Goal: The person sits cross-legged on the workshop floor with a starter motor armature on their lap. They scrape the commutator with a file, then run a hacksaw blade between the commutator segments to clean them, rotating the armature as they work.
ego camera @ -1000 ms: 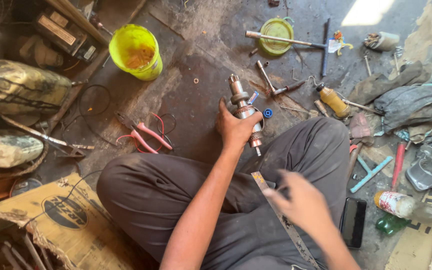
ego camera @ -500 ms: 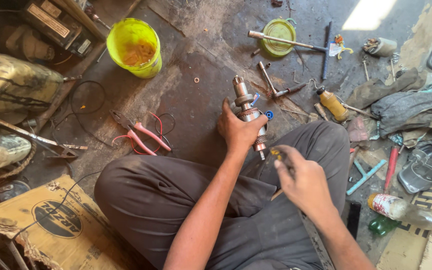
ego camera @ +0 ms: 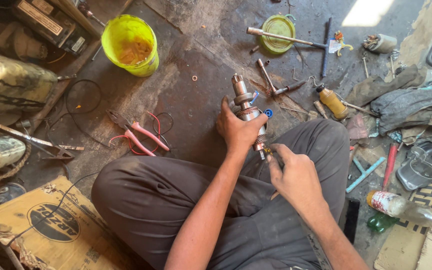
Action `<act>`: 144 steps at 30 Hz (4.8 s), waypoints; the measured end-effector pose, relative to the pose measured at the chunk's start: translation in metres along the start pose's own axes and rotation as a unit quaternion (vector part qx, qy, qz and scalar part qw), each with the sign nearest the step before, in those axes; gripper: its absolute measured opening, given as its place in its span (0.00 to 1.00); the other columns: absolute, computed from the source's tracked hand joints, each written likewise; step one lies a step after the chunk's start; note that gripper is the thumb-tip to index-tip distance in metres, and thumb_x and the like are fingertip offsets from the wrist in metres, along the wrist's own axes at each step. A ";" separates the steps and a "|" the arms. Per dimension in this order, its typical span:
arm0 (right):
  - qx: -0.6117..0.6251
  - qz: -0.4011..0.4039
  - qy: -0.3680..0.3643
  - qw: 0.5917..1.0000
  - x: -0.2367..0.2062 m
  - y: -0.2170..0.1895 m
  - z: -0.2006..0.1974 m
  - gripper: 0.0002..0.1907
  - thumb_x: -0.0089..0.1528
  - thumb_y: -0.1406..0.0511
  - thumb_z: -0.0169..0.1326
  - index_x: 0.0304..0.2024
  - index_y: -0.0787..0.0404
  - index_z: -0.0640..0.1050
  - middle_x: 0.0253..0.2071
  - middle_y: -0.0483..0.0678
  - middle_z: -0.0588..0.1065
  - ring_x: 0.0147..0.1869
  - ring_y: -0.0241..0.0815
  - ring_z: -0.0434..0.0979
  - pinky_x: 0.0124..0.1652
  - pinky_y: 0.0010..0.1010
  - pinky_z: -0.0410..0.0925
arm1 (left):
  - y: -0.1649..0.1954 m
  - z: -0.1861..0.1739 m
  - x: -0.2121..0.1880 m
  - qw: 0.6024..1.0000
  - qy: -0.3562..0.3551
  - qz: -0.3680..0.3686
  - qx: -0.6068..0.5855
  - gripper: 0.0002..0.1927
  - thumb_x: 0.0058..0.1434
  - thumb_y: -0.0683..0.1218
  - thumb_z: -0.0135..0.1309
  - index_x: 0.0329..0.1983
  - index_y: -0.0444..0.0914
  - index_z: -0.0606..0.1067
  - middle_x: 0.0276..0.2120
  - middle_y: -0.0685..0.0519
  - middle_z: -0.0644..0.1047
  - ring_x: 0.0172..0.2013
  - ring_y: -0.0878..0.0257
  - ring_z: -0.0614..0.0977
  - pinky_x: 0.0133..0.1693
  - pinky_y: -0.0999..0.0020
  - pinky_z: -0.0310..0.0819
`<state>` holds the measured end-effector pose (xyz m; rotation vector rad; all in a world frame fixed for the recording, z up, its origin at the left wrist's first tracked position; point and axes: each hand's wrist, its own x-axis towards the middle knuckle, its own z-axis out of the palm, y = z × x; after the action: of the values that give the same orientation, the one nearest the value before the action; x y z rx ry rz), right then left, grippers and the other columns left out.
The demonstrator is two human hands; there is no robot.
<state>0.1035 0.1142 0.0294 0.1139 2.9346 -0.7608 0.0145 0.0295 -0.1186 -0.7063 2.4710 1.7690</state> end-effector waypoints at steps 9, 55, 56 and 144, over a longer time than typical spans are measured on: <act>-0.087 -0.068 -0.007 0.994 0.004 -0.004 -0.001 0.12 0.58 0.68 0.54 0.43 0.66 0.79 0.26 0.61 0.77 0.31 0.64 0.78 0.31 0.53 0.70 | 0.004 0.000 -0.002 1.000 0.020 0.008 -0.011 0.63 0.34 0.62 0.72 0.71 0.33 0.59 0.60 0.33 0.71 0.63 0.39 0.70 0.65 0.47 0.58; -0.018 -0.021 -0.010 1.000 0.008 0.004 0.014 0.05 0.60 0.70 0.54 0.36 0.67 0.79 0.22 0.66 0.73 0.30 0.68 0.76 0.31 0.54 0.69 | 0.013 -0.003 -0.008 0.998 0.042 0.024 -0.049 0.63 0.34 0.58 0.74 0.73 0.34 0.58 0.47 0.45 0.81 0.51 0.44 0.78 0.58 0.48 0.64; -0.010 -0.025 -0.008 1.000 0.008 0.004 0.014 0.05 0.60 0.70 0.54 0.37 0.67 0.79 0.22 0.67 0.72 0.30 0.68 0.76 0.31 0.54 0.69 | 0.012 -0.003 -0.008 0.998 0.044 0.028 -0.048 0.64 0.34 0.58 0.74 0.73 0.34 0.58 0.47 0.44 0.81 0.51 0.43 0.78 0.58 0.48 0.64; -0.059 -0.006 0.005 0.998 -0.016 0.007 0.008 0.16 0.64 0.65 0.54 0.55 0.59 0.75 0.20 0.62 0.75 0.27 0.64 0.78 0.31 0.54 0.69 | 0.014 -0.007 -0.007 0.998 0.030 0.033 -0.053 0.61 0.35 0.55 0.72 0.71 0.31 0.57 0.47 0.40 0.79 0.50 0.42 0.78 0.57 0.49 0.66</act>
<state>0.1211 0.1156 0.0216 0.0898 2.9834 -0.5892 0.0175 0.0297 -0.1019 -0.7019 2.4803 1.9441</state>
